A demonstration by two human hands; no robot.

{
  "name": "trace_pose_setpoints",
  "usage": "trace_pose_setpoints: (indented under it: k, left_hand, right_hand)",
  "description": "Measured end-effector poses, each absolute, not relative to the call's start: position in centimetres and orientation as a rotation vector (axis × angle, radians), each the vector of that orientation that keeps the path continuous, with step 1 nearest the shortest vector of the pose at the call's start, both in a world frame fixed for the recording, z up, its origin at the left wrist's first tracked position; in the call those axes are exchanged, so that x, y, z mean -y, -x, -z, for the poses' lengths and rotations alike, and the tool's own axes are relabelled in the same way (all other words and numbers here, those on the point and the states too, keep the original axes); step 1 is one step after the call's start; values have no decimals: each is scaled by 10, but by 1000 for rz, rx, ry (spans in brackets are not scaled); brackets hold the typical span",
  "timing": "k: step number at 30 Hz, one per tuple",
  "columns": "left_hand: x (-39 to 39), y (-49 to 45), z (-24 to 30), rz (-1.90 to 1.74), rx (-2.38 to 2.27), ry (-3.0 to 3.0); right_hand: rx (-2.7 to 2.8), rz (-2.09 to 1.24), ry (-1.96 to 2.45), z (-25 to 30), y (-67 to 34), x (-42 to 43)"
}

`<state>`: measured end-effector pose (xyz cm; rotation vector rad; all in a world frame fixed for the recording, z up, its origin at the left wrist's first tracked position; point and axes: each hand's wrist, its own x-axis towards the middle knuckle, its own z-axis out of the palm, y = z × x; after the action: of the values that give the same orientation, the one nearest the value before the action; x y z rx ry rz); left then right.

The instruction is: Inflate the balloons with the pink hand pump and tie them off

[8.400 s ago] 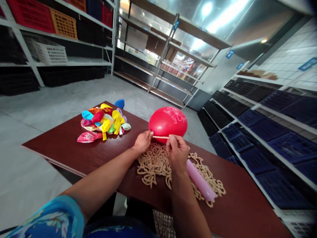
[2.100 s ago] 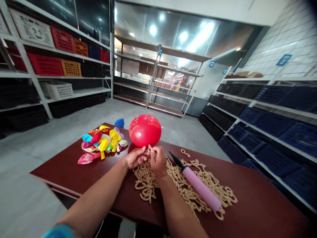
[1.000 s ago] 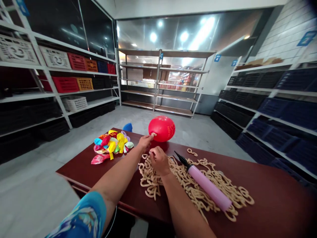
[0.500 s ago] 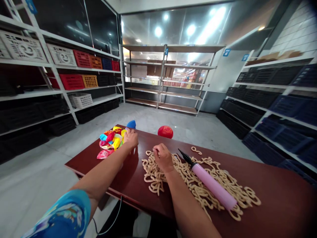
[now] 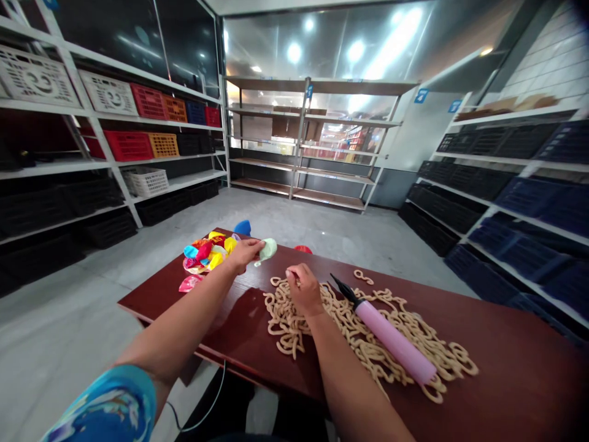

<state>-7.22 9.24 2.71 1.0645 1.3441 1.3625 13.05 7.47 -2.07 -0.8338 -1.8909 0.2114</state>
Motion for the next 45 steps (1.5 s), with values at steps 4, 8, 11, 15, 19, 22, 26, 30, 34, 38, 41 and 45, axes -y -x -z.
trace_pose_setpoints:
  k: [4, 8, 11, 15, 19, 22, 26, 30, 34, 38, 41, 45]
  left_hand:
    - [-89, 40, -19, -1310, -976, -814]
    - [-87, 11, -8, -1278, -893, -806]
    - [-88, 0, -2, -1211, -859, -892]
    - [-89, -3, 10, -1304, -730, -860]
    - [-85, 2, 20, -1260, -615, -939]
    - [-81, 6, 21, -1161, -656, -1053]
    - [-77, 9, 17, -1067, -800, -1156]
    - [-77, 11, 15, -1028, -849, -1157]
    - [-75, 13, 17, -870, -737, -1130]
    - [-73, 12, 19, -786, -668, -1037]
    - [-74, 6, 19, -853, -600, -957]
    - [-73, 3, 17, -845, -460, -892]
  right_hand:
    - [1697, -544, 873, 22, -129, -77]
    - [1395, -1075, 912, 26, -128, -84]
    - [1158, -1255, 899, 27, -129, -90]
    - [1050, -1219, 855, 23, -132, -89]
    - [1103, -1122, 893, 16, -134, -84]
    - [1221, -954, 959, 16, -135, -83]
    - [1304, -799, 1043, 19, -137, -83]
    - [1273, -848, 1065, 21, -139, -86]
    - [1234, -874, 1091, 22, -140, -89]
    - [1269, -874, 1072, 22, -138, -87]
    - [1287, -891, 1047, 19, -136, -83]
    - [1242, -1006, 1009, 16, -133, -78]
